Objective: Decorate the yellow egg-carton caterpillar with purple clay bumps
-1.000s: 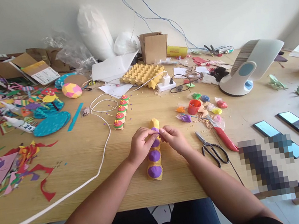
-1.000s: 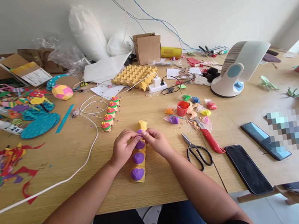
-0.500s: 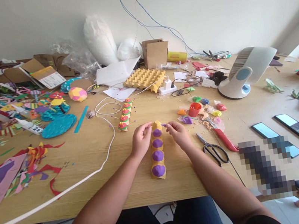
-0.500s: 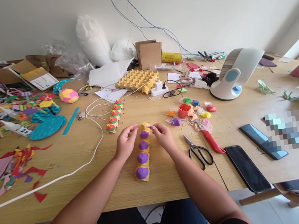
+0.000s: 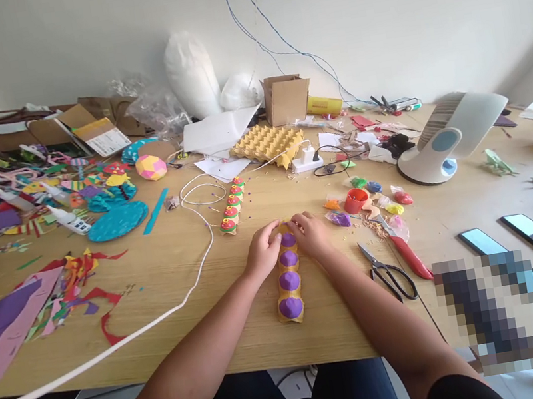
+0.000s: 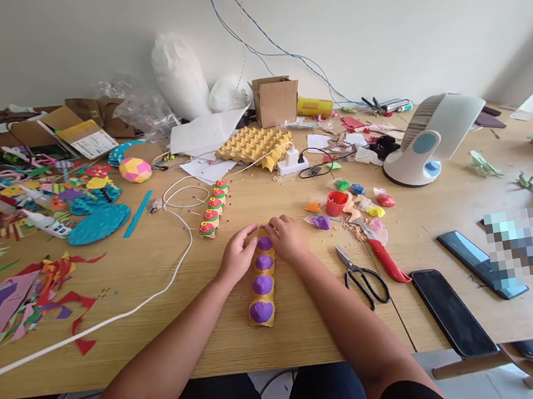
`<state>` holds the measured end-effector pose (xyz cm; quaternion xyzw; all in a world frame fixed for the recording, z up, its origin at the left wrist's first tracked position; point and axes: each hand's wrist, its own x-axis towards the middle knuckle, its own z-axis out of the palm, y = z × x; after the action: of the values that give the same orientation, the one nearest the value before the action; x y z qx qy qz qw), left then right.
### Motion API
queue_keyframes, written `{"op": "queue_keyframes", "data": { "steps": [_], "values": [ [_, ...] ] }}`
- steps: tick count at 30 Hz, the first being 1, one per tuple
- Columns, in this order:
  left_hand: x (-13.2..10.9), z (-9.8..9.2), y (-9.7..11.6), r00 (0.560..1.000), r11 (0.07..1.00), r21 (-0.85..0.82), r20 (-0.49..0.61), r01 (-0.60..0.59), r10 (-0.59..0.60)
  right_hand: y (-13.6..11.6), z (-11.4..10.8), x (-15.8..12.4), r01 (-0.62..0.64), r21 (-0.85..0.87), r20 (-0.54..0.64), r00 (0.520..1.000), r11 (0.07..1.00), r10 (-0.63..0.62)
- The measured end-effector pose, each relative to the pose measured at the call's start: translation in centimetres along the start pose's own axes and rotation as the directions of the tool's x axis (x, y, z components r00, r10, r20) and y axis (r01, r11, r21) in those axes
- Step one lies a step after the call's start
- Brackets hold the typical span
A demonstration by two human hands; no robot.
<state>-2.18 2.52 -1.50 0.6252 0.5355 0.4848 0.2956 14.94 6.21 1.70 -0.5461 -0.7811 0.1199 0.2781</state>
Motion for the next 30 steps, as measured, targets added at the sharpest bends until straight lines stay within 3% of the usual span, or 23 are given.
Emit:
{"op": "queue_keyframes", "data": {
  "steps": [4, 10, 16, 22, 30],
  "values": [
    [-0.1, 0.0, 0.2, 1.000, 1.000, -0.001, 0.007, -0.016, 0.016, 0.3, 0.2, 0.0, 0.036, -0.027, 0.008, 0.999, 0.999, -0.036],
    [-0.4, -0.1, 0.7, 0.999, 0.999, 0.011, 0.010, -0.042, 0.042, 0.8, 0.3, 0.1, -0.069, 0.132, 0.012, 0.998, 0.989, 0.068],
    [-0.2, -0.2, 0.5, 0.998, 0.998, 0.041, 0.002, -0.056, 0.056, 1.1, 0.6, 0.3, 0.011, 0.221, 0.029, 0.999, 0.975, -0.018],
    [-0.1, -0.1, 0.1, 0.997, 0.993, 0.086, -0.020, -0.078, 0.080, 1.7, 0.9, 0.6, 0.007, 0.334, 0.034, 0.999, 0.942, -0.019],
    [-0.1, -0.1, -0.1, 0.997, 0.994, 0.083, -0.016, -0.070, 0.071, 1.9, 0.8, 0.6, -0.014, 0.297, 0.050, 0.999, 0.955, -0.001]
  ]
}}
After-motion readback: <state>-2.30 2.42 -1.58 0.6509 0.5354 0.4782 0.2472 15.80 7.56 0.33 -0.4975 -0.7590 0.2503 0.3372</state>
